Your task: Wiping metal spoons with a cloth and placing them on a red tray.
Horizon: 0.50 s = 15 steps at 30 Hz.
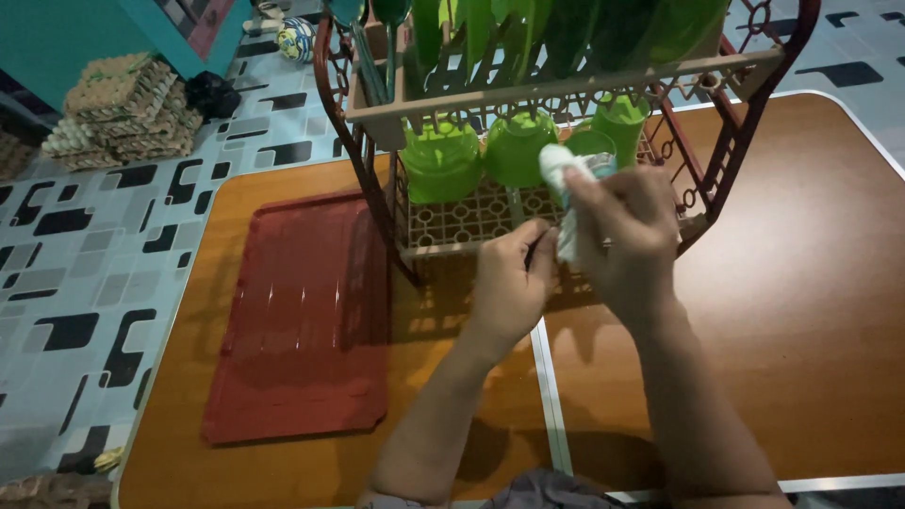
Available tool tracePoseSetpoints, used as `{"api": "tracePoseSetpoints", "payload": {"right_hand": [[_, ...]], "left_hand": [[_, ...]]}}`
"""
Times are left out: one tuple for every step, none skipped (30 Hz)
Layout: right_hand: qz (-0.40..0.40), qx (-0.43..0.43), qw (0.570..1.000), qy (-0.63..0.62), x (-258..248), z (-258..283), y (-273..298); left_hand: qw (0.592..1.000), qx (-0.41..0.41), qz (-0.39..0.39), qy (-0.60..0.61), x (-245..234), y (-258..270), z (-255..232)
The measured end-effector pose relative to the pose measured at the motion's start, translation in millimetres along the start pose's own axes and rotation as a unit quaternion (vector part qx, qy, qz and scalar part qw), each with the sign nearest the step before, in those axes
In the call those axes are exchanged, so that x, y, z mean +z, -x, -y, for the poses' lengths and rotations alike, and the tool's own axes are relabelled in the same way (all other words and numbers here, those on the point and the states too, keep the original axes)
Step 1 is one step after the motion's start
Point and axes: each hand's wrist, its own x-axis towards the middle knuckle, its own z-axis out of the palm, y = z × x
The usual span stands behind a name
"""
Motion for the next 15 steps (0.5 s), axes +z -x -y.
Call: {"api": "tracePoseSetpoints", "payload": {"right_hand": [[-0.001, -0.001, 1.000, -0.001, 2.5, -3.8, 2.1], [-0.013, 0.001, 1.000, 0.002, 4.9, -7.2, 4.5], [-0.026, 0.003, 1.000, 0.004, 7.4, -10.5, 7.0], [-0.026, 0.004, 1.000, 0.004, 6.4, -16.2, 10.1], [-0.040, 0.028, 0.999, -0.017, 5.3, -21.9, 13.2], [-0.055, 0.051, 0.996, -0.038, 4.3, -28.3, 15.4], [-0.055, 0.051, 0.996, -0.038, 2.2, -35.0, 17.6], [-0.058, 0.069, 0.995, -0.046, 0.4, -41.7, 19.6], [-0.060, 0.087, 0.993, -0.054, -1.4, -48.5, 21.7], [-0.061, 0.086, 0.993, -0.053, -3.5, -46.1, 18.8], [-0.069, 0.119, 0.987, -0.077, -5.6, -43.8, 16.1], [-0.076, 0.152, 0.980, -0.101, -7.6, -41.4, 13.6], [-0.077, 0.152, 0.980, -0.101, -10.8, -36.8, 10.4], [-0.073, 0.234, 0.956, -0.162, -14.0, -32.3, 7.2], [-0.067, 0.313, 0.921, -0.222, -17.2, -27.8, 4.0]], "left_hand": [[1.000, 0.001, -0.001, -0.001, -0.6, -0.5, 0.6], [1.000, 0.000, 0.002, -0.002, -1.2, -0.5, 1.2], [1.000, 0.000, 0.004, -0.003, -2.0, -0.5, 1.9], [1.000, 0.000, 0.004, -0.003, -2.9, -2.3, -5.7], [1.000, 0.004, 0.007, -0.005, -3.8, -4.0, -13.4], [1.000, 0.008, 0.008, -0.006, -4.5, -6.5, -21.1], [1.000, 0.009, 0.007, -0.006, -2.6, -5.2, -19.0], [1.000, 0.005, 0.007, 0.003, -0.9, -4.0, -16.9], [1.000, 0.002, 0.006, 0.013, 0.8, -2.8, -14.8], [1.000, 0.003, 0.006, 0.013, 2.4, -3.0, -12.8], [1.000, -0.003, 0.008, 0.025, 4.1, -3.2, -10.9], [0.999, -0.009, 0.009, 0.036, 5.8, -3.2, -8.9], [0.999, -0.008, 0.010, 0.036, 8.1, -2.2, -4.1], [0.992, -0.051, 0.029, 0.114, 10.5, -1.2, 0.7], [0.976, -0.093, 0.048, 0.190, 12.9, -0.3, 5.5]]}}
